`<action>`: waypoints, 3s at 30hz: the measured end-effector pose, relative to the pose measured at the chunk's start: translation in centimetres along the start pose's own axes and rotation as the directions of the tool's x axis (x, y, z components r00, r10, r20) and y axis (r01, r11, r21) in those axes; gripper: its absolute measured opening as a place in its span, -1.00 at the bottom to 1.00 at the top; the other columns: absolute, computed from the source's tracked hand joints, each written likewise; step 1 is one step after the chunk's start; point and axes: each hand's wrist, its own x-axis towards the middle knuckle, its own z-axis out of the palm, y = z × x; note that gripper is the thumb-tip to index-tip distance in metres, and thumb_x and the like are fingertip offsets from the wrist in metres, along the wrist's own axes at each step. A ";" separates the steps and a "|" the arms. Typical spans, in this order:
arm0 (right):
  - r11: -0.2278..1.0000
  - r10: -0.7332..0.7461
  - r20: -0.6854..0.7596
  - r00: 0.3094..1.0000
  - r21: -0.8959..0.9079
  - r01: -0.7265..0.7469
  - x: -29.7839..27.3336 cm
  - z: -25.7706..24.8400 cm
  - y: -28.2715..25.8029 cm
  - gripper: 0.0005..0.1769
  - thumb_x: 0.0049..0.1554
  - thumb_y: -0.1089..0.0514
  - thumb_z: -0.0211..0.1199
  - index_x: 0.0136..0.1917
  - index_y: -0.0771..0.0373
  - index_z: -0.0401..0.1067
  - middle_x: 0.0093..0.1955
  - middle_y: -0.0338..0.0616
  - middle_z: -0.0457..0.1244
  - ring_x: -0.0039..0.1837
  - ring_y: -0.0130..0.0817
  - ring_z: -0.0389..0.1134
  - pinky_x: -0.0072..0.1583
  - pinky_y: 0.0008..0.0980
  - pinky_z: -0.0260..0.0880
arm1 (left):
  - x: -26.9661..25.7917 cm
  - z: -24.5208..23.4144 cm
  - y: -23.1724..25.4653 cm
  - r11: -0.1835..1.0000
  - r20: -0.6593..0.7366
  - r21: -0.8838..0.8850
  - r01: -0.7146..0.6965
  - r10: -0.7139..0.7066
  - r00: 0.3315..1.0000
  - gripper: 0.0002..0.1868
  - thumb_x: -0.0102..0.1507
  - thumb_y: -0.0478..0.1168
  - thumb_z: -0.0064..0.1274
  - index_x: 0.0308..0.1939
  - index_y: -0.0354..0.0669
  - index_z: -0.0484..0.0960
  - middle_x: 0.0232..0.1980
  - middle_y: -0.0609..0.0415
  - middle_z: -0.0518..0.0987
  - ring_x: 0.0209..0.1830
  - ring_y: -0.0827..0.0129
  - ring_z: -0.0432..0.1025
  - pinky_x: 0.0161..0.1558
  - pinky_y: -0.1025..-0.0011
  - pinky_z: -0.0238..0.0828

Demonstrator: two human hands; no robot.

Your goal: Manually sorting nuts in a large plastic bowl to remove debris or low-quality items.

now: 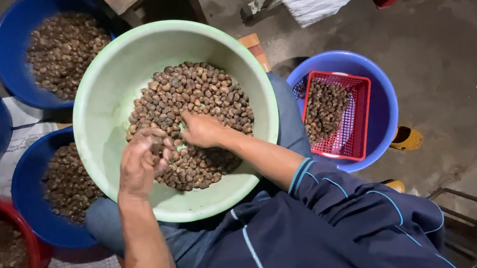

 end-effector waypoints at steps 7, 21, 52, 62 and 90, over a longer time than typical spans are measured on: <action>0.932 0.014 -0.025 1.000 0.363 -0.004 -2.7 -3.5 -4.0 -0.52 0.34 -0.20 -0.05 -0.09 0.26 0.34 -0.20 0.12 0.28 -0.07 0.14 0.39 0.02 0.04 0.37 | 3.0 -1.8 -0.9 0.764 -0.027 0.645 0.009 0.011 1.000 -0.52 0.46 -0.03 0.10 -0.46 -0.28 0.54 -0.61 -0.08 0.45 -0.60 0.29 0.36 -0.61 0.38 0.22; 0.812 -0.090 0.148 0.985 -0.562 0.158 -2.9 4.0 -0.4 -0.68 0.22 0.12 -0.07 0.25 0.07 0.18 -0.03 0.01 0.41 0.13 0.09 0.46 0.08 0.05 0.46 | 6.2 -4.4 -9.7 -0.183 0.018 0.983 -0.033 -0.079 0.997 -0.69 0.48 -0.06 -0.11 0.17 -0.19 0.47 -0.58 0.00 0.52 -0.69 0.31 0.38 -0.64 0.34 0.30; -0.056 0.171 0.155 0.973 0.987 -0.148 -2.3 0.4 -0.9 -0.42 0.26 -0.43 0.18 0.09 0.11 0.54 0.06 0.02 0.42 0.03 -0.14 0.51 -0.07 -0.19 0.61 | -0.4 10.2 -1.6 0.503 0.021 0.751 -0.427 0.629 0.777 -0.83 0.39 -0.38 0.05 0.06 -0.32 0.56 0.00 -0.18 0.58 -0.02 -0.18 0.55 -0.15 0.04 0.59; 0.288 0.321 -0.203 0.925 0.952 0.109 -17.7 -17.0 -0.1 -0.73 0.25 -0.09 0.15 -0.06 0.14 0.37 -0.38 -0.22 0.08 -0.47 -0.59 0.04 -0.54 -0.70 -0.01 | -1.3 3.8 -0.9 0.508 0.044 0.823 -0.253 0.386 0.921 -0.80 0.50 -0.24 -0.04 0.10 -0.30 0.58 -0.03 -0.16 0.60 0.01 -0.02 0.59 0.01 0.08 0.58; 0.858 -0.493 -0.833 0.252 -0.514 -0.019 -28.9 -40.1 10.4 -0.38 0.49 0.56 0.05 0.62 0.10 -0.04 0.56 0.16 0.07 0.56 0.17 0.20 0.57 0.14 0.23 | -0.6 1.9 -5.4 0.348 -0.044 0.936 -0.042 0.235 0.971 -0.65 0.33 -0.18 0.09 0.11 -0.35 0.63 0.08 -0.18 0.67 -0.04 -0.03 0.58 -0.01 0.14 0.52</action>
